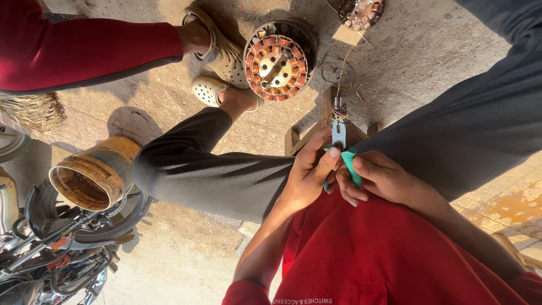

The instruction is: The person uses pliers to cut and pull wires from a circular copper-wound electrical component. They repeatedly rotate the component and remove wire segments, placing them into a nearby bucket. Another person nearby uses a hammer on a separate piece.

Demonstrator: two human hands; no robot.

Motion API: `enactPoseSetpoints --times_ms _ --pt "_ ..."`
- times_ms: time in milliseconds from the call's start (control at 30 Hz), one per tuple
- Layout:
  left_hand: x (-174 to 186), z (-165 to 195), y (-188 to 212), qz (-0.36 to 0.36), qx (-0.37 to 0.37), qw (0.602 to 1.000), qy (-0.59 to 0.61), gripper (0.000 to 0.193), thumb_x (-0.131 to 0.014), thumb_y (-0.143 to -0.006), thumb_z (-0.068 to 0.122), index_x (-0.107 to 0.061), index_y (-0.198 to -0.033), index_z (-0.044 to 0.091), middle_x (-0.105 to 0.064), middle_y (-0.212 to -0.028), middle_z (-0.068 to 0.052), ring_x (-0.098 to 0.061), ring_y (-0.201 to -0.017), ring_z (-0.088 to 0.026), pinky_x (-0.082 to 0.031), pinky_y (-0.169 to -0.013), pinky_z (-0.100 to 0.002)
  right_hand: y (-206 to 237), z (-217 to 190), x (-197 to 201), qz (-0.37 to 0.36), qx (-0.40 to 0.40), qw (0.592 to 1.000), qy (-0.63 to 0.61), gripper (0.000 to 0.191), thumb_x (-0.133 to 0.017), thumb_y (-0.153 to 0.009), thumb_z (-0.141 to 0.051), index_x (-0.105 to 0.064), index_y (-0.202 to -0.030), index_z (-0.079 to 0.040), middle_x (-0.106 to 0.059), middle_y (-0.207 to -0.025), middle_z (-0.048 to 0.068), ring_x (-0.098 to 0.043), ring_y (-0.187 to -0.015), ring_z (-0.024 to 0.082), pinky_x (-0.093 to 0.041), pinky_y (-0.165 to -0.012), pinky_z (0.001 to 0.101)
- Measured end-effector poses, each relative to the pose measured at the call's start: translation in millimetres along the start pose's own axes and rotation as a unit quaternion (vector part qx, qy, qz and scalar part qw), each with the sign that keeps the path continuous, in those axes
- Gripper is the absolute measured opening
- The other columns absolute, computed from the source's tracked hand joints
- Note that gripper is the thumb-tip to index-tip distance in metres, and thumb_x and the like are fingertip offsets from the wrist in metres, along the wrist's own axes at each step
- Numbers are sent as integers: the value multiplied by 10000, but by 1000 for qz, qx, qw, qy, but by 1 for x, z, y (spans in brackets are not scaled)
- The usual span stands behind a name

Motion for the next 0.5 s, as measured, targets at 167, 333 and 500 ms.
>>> enactPoseSetpoints --times_ms 167,333,500 --pt "-7 0 9 -10 40 999 -25 335 -474 -1143 341 -587 -1113 27 -598 -783 -8 -493 -634 -59 -422 -567 -257 0 -13 -1 82 23 996 -33 454 -482 -1084 -440 -576 -1007 -3 -447 -659 23 -480 -616 171 -485 -677 394" --pt "-3 18 19 -30 -33 966 -253 350 -457 -1162 363 -603 -1127 47 -622 -802 -111 -620 -678 -204 -495 -663 -343 8 -12 -5 31 3 998 -61 455 -479 -1110 -444 -550 -911 -41 -408 -650 2 -430 -588 147 -424 -600 324" --pt "11 12 25 -126 80 942 -301 353 -478 -1087 370 -658 -1015 76 -553 -630 -125 -585 -552 -241 -460 -573 -370 29 -14 17 29 -154 987 -47 499 -488 -1105 -450 -572 -874 -15 -351 -569 -61 -320 -479 82 -307 -452 243"
Point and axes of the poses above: each hand's wrist, its own y-axis away from the middle knuckle, its own x-axis out of the back of the hand, z = x × y, the point moved 6 cm from there along -y, towards the middle knuckle
